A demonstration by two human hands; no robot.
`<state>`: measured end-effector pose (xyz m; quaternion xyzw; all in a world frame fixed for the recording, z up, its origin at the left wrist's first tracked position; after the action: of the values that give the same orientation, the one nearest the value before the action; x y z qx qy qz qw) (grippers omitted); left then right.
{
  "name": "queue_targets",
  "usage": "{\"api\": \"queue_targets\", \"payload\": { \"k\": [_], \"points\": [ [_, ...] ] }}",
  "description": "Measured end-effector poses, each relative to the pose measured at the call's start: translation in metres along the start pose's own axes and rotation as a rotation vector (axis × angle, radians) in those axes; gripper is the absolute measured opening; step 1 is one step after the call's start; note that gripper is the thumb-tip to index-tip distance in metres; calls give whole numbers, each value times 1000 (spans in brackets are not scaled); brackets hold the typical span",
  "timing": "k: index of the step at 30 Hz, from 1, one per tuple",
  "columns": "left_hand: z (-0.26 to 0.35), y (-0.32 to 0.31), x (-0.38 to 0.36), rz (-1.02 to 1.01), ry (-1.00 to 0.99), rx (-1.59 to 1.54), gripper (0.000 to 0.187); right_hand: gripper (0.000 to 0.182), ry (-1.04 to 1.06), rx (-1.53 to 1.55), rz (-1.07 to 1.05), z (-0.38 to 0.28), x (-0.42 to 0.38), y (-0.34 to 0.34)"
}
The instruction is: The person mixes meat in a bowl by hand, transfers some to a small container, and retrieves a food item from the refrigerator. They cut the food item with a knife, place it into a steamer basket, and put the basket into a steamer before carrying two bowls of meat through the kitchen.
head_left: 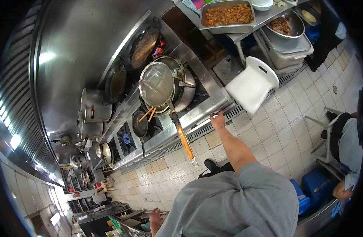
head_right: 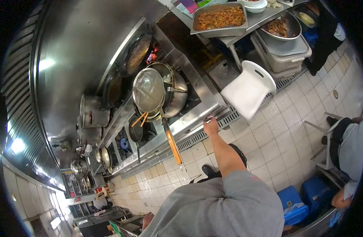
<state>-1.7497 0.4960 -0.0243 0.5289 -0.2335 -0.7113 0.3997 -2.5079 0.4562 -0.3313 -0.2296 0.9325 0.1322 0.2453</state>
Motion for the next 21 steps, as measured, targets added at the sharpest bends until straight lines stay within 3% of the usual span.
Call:
{"api": "queue_targets", "payload": {
  "k": [1, 3, 6, 9, 15, 16, 17, 19, 21],
  "points": [
    [18, 0, 3, 5, 4, -1, 45, 47, -4, -38, -15, -3, -3, 2],
    [94, -1, -7, 37, 234, -9, 46, 48, -22, -43, -22, -8, -5, 9],
    [101, -2, 3, 96, 401, -178, 48, 50, -30, -51, -21, -10, -5, 7],
    [117, -4, -2, 80, 391, -149, 49, 54, -8, -92, -7, -10, -3, 5],
    [64, -16, 6, -72, 398, -114, 49, 59, -20, -151, -14, -18, -6, 4],
    [107, -19, -11, -12, 497, -95, 50, 59, -30, -170, -3, -22, -9, 6],
    [105, -22, -14, -8, 496, -117, 50, 60, -37, -189, 8, -26, -12, 7],
    [96, -29, -15, -23, 395, -110, 51, 59, 65, -176, -5, -7, 0, 0],
    [33, -45, -5, -49, 289, -156, 52, 61, 92, -237, 5, -8, 1, -1]
  ]
}}
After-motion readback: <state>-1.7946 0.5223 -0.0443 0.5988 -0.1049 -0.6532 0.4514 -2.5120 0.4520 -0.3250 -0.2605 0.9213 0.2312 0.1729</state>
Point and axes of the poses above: each hand's wrist, its own x-axis towards the middle knuckle, its own y-axis out of the back of the hand, z = x × y, the point moved 2 cm from there along x, towards the middle knuckle, and after that the axes turned 3 degrees about x, right-handed, at the moved point
